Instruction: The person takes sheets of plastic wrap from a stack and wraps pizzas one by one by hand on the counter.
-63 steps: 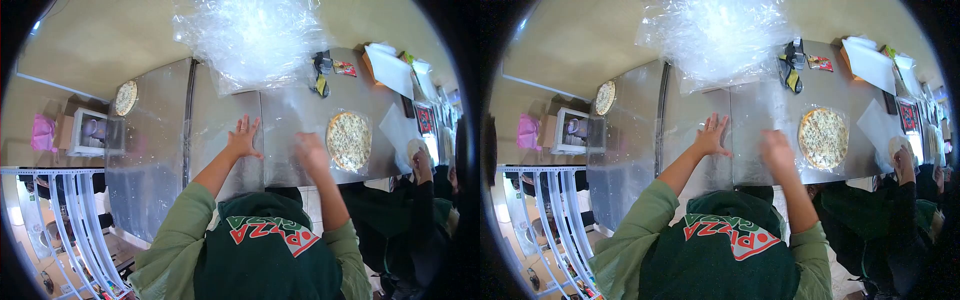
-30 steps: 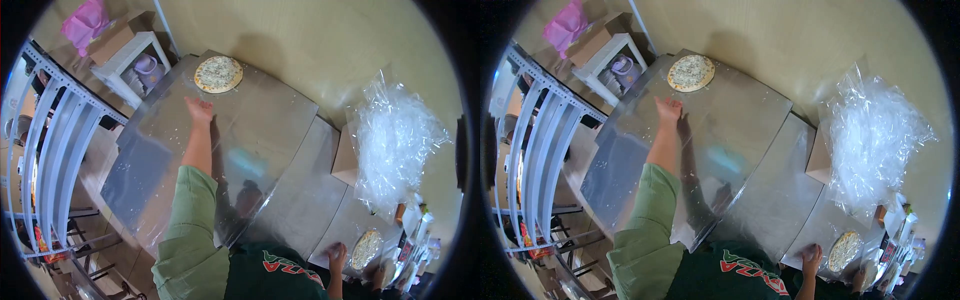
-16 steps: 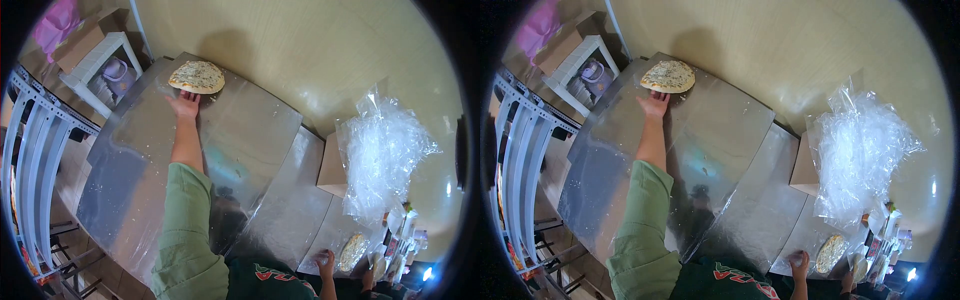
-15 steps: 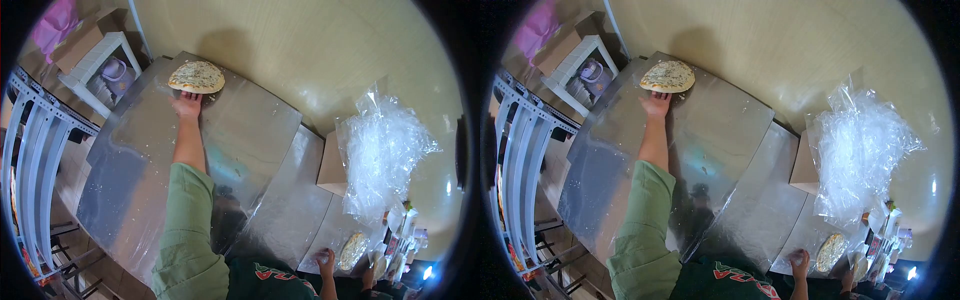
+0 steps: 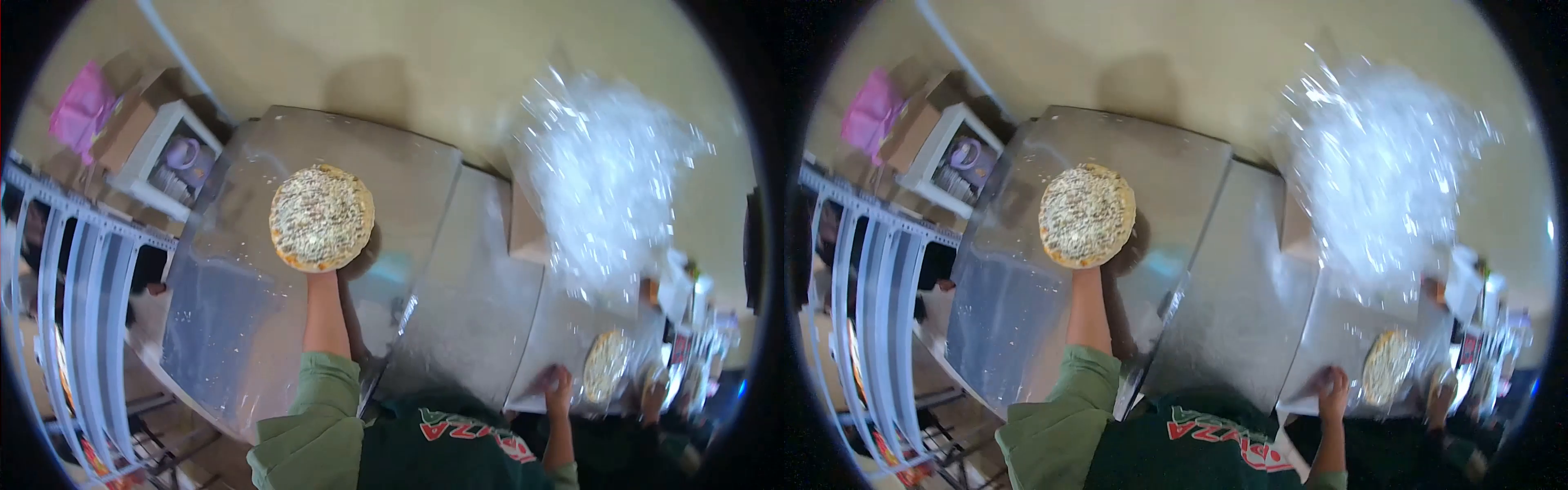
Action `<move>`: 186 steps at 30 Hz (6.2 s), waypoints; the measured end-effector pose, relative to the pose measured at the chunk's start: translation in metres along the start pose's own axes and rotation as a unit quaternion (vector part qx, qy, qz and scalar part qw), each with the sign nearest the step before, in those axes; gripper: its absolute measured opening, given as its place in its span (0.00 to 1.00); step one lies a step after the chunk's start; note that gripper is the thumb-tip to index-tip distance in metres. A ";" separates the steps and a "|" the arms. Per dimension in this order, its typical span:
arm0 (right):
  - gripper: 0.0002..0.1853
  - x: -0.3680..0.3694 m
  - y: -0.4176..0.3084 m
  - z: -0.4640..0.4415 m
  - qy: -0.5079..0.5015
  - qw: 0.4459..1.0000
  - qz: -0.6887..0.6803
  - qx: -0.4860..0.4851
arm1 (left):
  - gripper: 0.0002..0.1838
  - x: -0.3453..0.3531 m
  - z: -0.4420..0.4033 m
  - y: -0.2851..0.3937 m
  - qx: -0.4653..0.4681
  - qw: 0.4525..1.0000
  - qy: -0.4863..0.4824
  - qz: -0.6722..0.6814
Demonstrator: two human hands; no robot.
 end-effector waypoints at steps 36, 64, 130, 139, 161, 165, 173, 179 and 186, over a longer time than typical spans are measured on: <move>0.22 0.031 -0.242 0.048 0.038 0.886 -0.266 -0.378 | 0.22 0.019 0.181 -0.193 -0.069 0.607 -0.134 -0.780; 0.08 0.043 -0.102 0.070 0.016 0.691 -0.652 0.313 | 0.19 0.128 0.294 -0.211 0.124 0.524 -0.519 -0.664; 0.27 0.038 -0.192 0.056 -0.010 0.977 0.082 -0.197 | 0.29 0.128 0.287 -0.285 0.107 0.581 -0.470 -0.656; 0.20 0.025 -0.182 0.050 -0.109 0.965 -0.154 -0.180 | 0.33 0.079 0.291 -0.310 0.097 0.254 -0.478 -0.835; 0.22 -0.036 0.097 -0.027 0.034 0.786 -0.550 0.281 | 0.29 0.082 0.373 -0.390 -0.554 0.652 0.006 -0.518; 0.16 -0.103 0.199 -0.042 0.064 0.838 -0.440 0.317 | 0.21 0.120 0.419 -0.524 -0.588 0.728 -0.103 -0.337; 0.30 -0.142 0.195 -0.067 0.211 0.960 0.176 0.052 | 0.34 0.105 0.422 -0.543 -0.375 0.654 -0.210 -0.623; 0.32 -0.086 0.155 -0.069 0.061 0.972 0.220 0.052 | 0.26 0.059 0.387 -0.437 -0.316 0.691 -0.151 -0.633; 0.30 -0.089 0.162 -0.092 0.008 0.991 0.122 0.049 | 0.17 0.003 0.352 -0.272 -0.183 0.754 0.015 -0.630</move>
Point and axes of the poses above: each hand's wrist, its own z-axis away from the middle knuckle, its own x-axis out of the palm, y = z × x, the point moved 10 cm from there along -z, towards the middle knuckle, and after that the axes turned 10 degrees about y, right-handed, at the moved point
